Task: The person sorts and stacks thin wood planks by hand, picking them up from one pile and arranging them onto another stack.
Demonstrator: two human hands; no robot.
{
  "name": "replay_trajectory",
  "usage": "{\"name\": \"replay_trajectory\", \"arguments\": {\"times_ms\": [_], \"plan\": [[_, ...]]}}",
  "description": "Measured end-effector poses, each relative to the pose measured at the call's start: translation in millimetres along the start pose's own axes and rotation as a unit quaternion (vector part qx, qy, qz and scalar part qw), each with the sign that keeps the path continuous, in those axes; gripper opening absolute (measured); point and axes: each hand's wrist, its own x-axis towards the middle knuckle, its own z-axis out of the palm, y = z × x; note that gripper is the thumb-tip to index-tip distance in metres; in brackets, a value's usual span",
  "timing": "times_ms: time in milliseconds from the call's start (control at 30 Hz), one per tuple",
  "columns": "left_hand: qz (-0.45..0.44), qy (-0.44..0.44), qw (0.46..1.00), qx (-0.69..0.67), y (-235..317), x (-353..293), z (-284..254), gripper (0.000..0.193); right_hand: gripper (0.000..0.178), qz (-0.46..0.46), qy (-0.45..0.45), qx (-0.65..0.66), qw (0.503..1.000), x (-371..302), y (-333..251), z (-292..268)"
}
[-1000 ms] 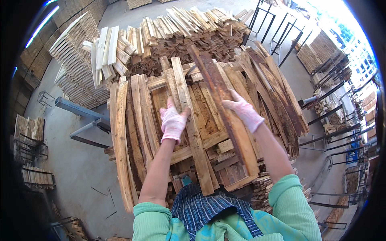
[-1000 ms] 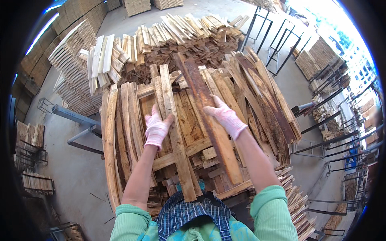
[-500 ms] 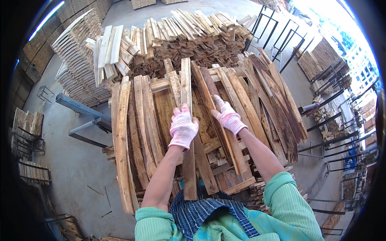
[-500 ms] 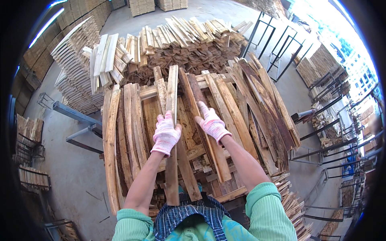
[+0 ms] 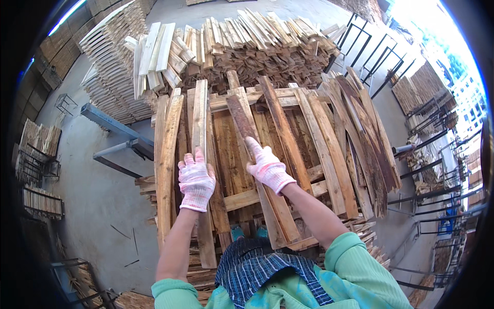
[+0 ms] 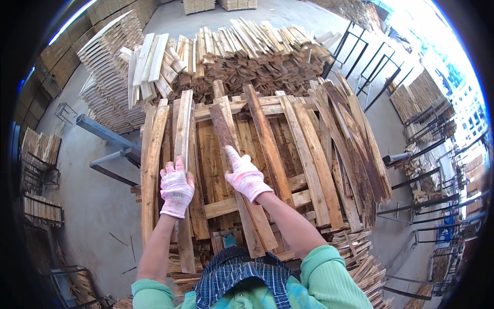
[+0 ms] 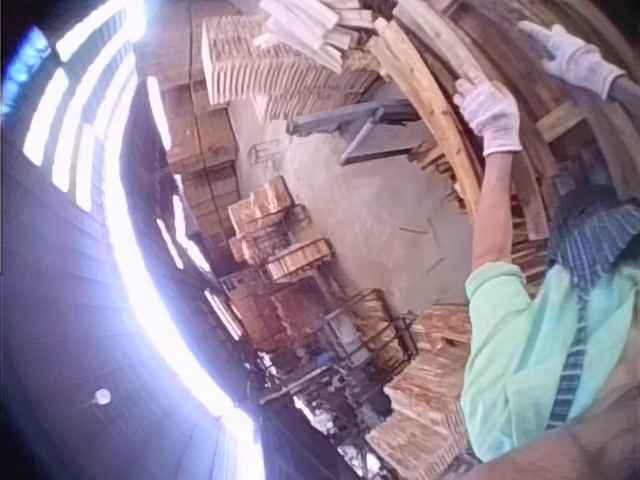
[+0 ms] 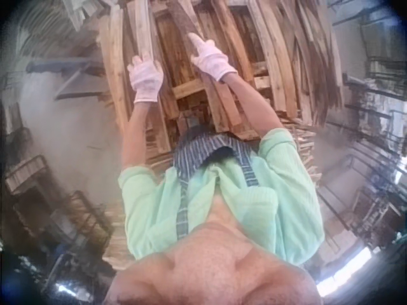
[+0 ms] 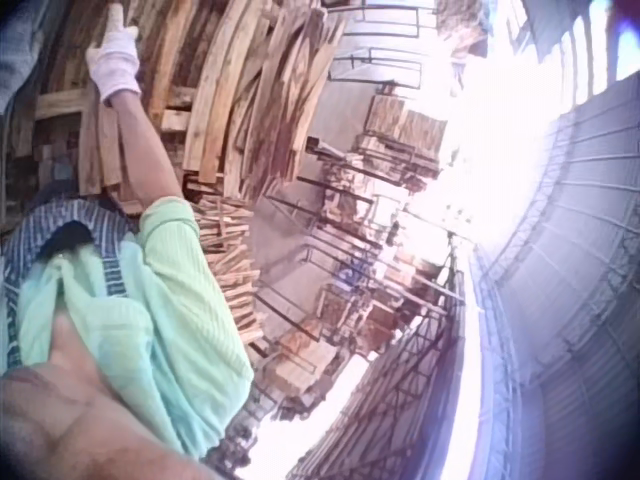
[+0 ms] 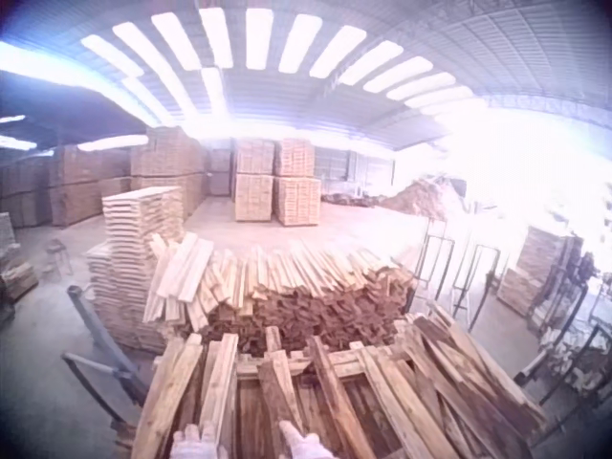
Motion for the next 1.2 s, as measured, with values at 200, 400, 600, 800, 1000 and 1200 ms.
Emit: {"name": "replay_trajectory", "arguments": {"times_ms": [200,400,600,800,1000,1200], "plan": [[-0.017,-0.004,0.999,-0.050,-1.4,-2.3,-1.8,0.059,0.083,-0.060,0.018,0.082,0.995,28.4,-8.2,-49.3],[-0.014,0.022,0.998,-0.049,-0.8,-2.9,1.9,0.060,0.081,0.014,0.036,-0.088,0.995,106.1,-55.8,-33.3],[-0.010,0.033,0.998,-0.060,-4.7,-0.5,5.2,0.059,0.088,-0.007,0.001,-0.081,0.997,142.1,-29.8,-19.8],[-0.001,0.057,0.997,-0.046,-3.6,-3.6,9.1,0.054,0.085,-0.122,0.001,0.035,0.992,100.0,3.6,-6.2],[-0.004,0.043,0.998,-0.035,-2.2,-2.0,2.3,0.048,0.073,-0.013,0.039,0.032,0.999,34.8,-76.4,41.9],[0.008,0.045,0.998,-0.039,5.6,2.2,1.8,0.052,0.075,-0.004,-0.011,0.063,0.998,38.2,-64.5,27.0]]}}
